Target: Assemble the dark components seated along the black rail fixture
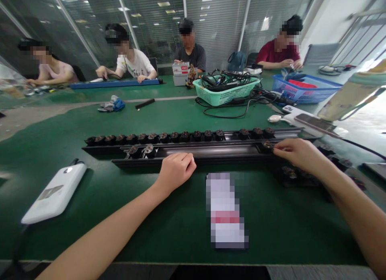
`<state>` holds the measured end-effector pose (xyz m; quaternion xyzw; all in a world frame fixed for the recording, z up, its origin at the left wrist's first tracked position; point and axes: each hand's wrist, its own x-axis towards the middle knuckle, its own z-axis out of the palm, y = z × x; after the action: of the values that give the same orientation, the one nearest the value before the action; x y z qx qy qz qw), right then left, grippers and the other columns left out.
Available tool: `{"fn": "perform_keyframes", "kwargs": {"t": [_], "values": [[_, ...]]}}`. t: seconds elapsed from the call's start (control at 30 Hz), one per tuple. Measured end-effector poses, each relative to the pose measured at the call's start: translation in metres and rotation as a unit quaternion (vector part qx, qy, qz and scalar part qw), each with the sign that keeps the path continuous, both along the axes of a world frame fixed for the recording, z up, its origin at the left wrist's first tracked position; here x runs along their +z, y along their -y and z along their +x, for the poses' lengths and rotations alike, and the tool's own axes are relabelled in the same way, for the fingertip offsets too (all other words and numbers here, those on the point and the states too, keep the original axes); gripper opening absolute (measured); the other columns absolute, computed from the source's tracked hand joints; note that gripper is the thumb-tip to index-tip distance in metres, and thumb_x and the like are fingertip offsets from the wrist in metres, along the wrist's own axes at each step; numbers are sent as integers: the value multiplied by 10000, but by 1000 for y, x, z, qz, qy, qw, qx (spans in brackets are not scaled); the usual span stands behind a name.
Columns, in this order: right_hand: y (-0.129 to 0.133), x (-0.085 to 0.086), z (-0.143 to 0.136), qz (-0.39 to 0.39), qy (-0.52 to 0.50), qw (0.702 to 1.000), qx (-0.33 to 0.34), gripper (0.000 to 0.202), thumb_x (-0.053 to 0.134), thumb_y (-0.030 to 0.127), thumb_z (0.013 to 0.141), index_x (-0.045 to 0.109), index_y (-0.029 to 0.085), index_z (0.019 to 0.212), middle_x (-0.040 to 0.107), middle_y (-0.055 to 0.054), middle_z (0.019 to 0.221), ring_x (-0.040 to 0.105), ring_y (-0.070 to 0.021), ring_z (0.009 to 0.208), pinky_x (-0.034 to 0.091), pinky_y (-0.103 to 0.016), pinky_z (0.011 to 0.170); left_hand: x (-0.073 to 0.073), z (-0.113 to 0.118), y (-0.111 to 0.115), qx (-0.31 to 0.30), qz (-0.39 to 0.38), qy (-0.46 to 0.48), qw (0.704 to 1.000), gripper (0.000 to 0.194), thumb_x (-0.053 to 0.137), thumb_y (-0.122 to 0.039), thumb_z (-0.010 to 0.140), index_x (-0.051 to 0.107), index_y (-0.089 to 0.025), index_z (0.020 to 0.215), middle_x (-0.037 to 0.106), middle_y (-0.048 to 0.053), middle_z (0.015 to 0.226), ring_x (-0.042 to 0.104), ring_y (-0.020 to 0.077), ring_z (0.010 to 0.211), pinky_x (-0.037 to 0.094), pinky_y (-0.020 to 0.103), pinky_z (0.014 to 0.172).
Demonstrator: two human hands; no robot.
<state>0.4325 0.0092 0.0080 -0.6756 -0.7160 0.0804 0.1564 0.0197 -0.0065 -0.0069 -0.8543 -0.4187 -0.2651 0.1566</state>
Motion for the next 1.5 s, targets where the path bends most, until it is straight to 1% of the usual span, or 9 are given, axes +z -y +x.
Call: {"fn": "perform_keyframes", "kwargs": {"t": [0.13, 0.27, 0.47, 0.77, 0.9, 1.1, 1.27, 1.37, 1.5], "values": [[2, 0, -2, -3, 2, 1000, -21, 346, 544, 423, 814, 801, 193, 843, 790, -89, 906, 713, -284, 850, 479, -339, 739, 6, -6, -4, -32, -15, -3, 999, 243, 514, -214, 972, 745, -155, 927, 786, 64, 877, 744, 200, 805, 584, 325, 763], [3, 1, -2, -8, -2, 1000, -21, 335, 554, 407, 822, 804, 185, 845, 790, -91, 901, 711, -274, 846, 476, -332, 741, 6, -11, -6, -56, -9, -12, 998, 238, 524, -215, 968, 752, -147, 955, 796, 77, 935, 759, 217, 830, 593, 334, 742], [3, 2, -3, -9, -1, 1000, -19, 340, 556, 380, 839, 808, 158, 891, 790, -109, 921, 707, -273, 861, 474, -335, 758, 5, -13, -6, -67, -14, -8, 998, 242, 528, -217, 971, 757, -143, 1000, 802, 76, 996, 768, 225, 897, 609, 344, 796], [1, 0, 0, -4, -14, 1000, -8, 354, 542, 388, 849, 799, 151, 903, 783, -127, 977, 702, -275, 871, 492, -351, 808, 5, -17, -10, -90, -4, -16, 996, 247, 527, -201, 972, 759, -127, 1011, 802, 87, 1015, 771, 229, 893, 630, 365, 803], [-1, -1, 2, 1, -14, 1000, 4, 340, 542, 390, 843, 797, 167, 878, 782, -118, 952, 704, -276, 859, 496, -360, 800, 6, -18, -13, -105, 3, -18, 994, 244, 529, -194, 971, 758, -125, 1017, 800, 95, 1013, 770, 217, 884, 632, 357, 809], [-6, -4, 6, 8, -25, 999, 23, 306, 551, 399, 815, 788, 207, 802, 782, -87, 888, 715, -274, 827, 505, -368, 785, 6, -20, -14, -112, 16, -25, 993, 241, 536, -183, 962, 760, -126, 1030, 798, 92, 950, 768, 209, 850, 631, 351, 798], [-5, -6, 6, 29, -21, 999, 30, 314, 542, 398, 815, 791, 209, 785, 780, -80, 858, 708, -271, 788, 503, -368, 753, 3, -20, -14, -119, 30, -24, 992, 240, 538, -185, 965, 756, -125, 1045, 799, 95, 995, 767, 212, 874, 625, 347, 802], [-3, -4, 4, 34, -17, 999, 22, 296, 563, 389, 803, 799, 212, 774, 780, -70, 820, 712, -269, 779, 504, -353, 741, 1, -18, -11, -104, 45, -19, 993, 248, 528, -186, 966, 757, -122, 1038, 802, 89, 970, 769, 212, 841, 621, 339, 772], [1, 0, 2, 38, -17, 999, 23, 290, 563, 378, 803, 803, 219, 771, 780, -52, 800, 719, -253, 775, 504, -327, 728, 1, -16, -8, -92, 39, -32, 994, 260, 511, -204, 971, 761, -134, 961, 802, 91, 959, 771, 218, 852, 617, 336, 761]]}}
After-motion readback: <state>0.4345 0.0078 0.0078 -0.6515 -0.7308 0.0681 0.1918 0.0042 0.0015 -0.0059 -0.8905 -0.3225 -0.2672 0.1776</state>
